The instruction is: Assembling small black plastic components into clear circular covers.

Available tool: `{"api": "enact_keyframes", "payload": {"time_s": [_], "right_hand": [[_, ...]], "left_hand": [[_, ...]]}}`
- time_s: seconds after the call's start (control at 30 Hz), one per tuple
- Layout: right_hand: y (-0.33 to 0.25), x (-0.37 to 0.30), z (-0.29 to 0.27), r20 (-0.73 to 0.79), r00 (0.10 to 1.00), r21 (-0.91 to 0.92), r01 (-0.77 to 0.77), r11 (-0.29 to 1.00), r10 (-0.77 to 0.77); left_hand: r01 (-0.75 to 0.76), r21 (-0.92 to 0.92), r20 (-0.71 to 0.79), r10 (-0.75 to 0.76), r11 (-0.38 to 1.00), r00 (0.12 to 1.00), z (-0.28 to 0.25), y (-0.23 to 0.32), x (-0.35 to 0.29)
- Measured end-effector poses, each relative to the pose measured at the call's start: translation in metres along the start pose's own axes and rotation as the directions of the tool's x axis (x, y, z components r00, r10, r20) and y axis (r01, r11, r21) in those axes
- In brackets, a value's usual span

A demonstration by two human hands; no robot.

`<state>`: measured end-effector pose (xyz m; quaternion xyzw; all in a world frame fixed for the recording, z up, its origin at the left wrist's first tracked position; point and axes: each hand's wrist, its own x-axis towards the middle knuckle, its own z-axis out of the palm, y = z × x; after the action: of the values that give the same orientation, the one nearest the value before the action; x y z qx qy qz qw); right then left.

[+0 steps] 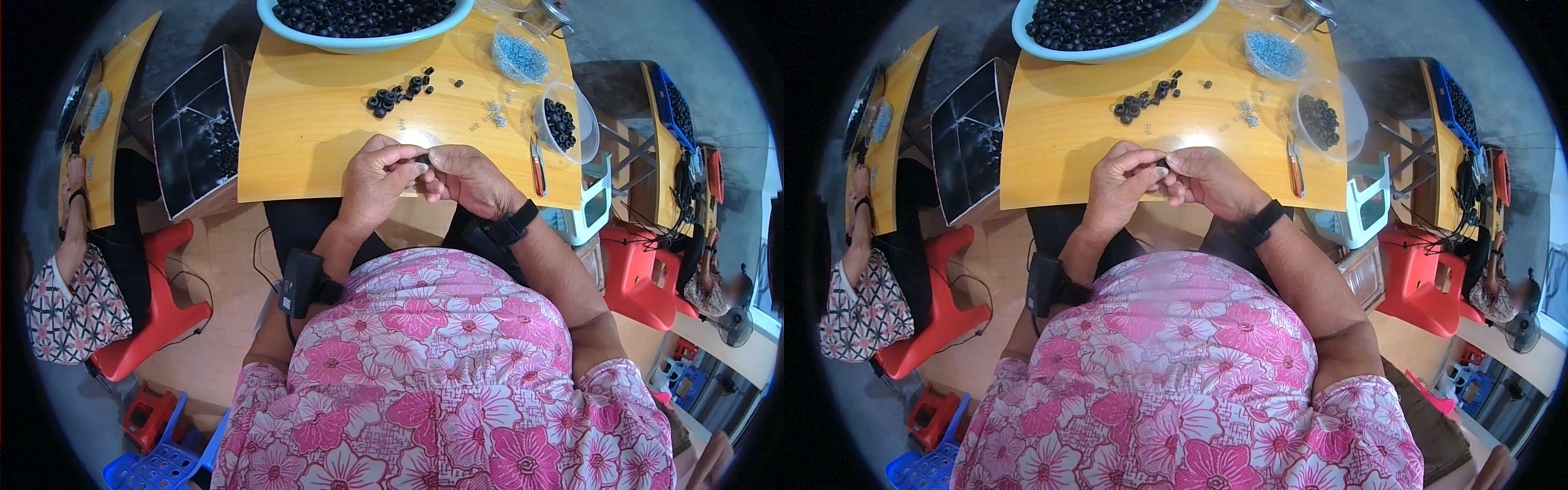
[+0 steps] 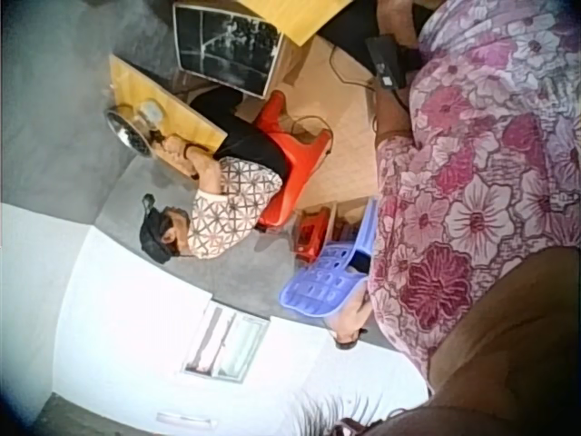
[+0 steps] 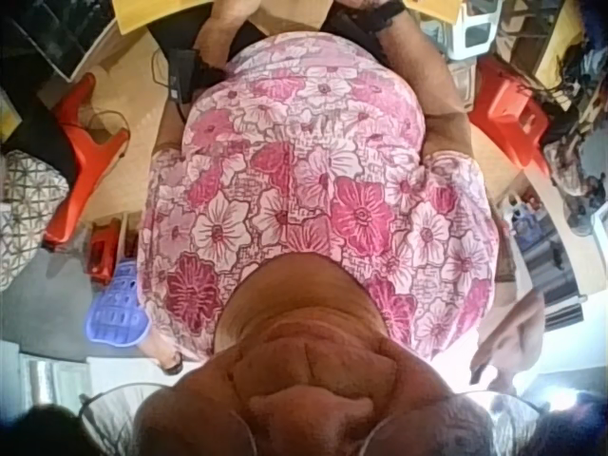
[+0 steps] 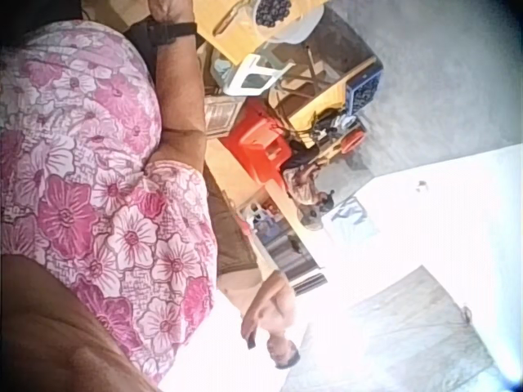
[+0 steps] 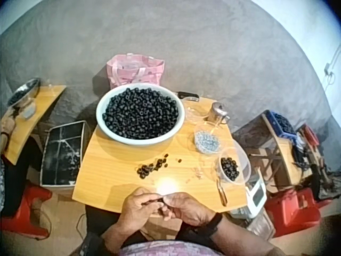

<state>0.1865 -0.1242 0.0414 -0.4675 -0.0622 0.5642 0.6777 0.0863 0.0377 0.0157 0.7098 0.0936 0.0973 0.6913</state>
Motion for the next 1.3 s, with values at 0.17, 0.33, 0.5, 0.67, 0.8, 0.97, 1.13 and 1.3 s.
{"api": "enact_keyframes", "payload": {"time_s": [0.17,0.33,0.5,0.67,0.8,0.97,1.13,1.3], "right_hand": [[0.0,0.0,0.001,-0.007,1.0,0.013,-0.017,1.0,0.017],[0.002,-0.001,-0.003,0.007,1.0,0.034,-0.019,0.999,0.019],[0.006,-0.001,-0.007,0.033,0.999,0.051,-0.017,0.999,0.015],[0.008,-0.004,-0.005,0.018,1.0,0.022,0.013,1.0,-0.014],[0.009,-0.003,0.002,-0.019,0.998,-0.054,0.065,0.996,-0.066],[0.01,-0.006,0.017,-0.102,0.966,-0.351,0.188,0.917,-0.237],[0.021,-0.004,0.021,-0.111,0.92,-0.459,0.287,0.841,-0.375],[0.023,-0.003,0.024,-0.061,0.869,-0.593,0.364,0.718,-0.49]], "left_hand": [[-0.024,0.018,-0.012,0.024,1.0,1.0,0.0,0.001,-0.001],[-0.019,0.044,0.003,0.019,0.999,1.0,-0.002,0.001,-0.003],[-0.023,0.039,0.006,0.022,0.999,1.0,-0.001,0.0,-0.005],[-0.028,0.083,0.015,0.026,0.996,1.0,0.0,0.004,-0.007],[-0.017,0.035,0.022,0.016,0.999,1.0,0.001,0.001,-0.005],[0.011,0.052,0.114,-0.017,0.999,0.993,-0.004,0.008,-0.002],[0.064,0.004,0.2,-0.064,0.998,0.978,-0.006,0.017,0.002],[0.081,-0.028,0.221,-0.073,0.996,0.972,-0.007,0.02,0.002]]}}
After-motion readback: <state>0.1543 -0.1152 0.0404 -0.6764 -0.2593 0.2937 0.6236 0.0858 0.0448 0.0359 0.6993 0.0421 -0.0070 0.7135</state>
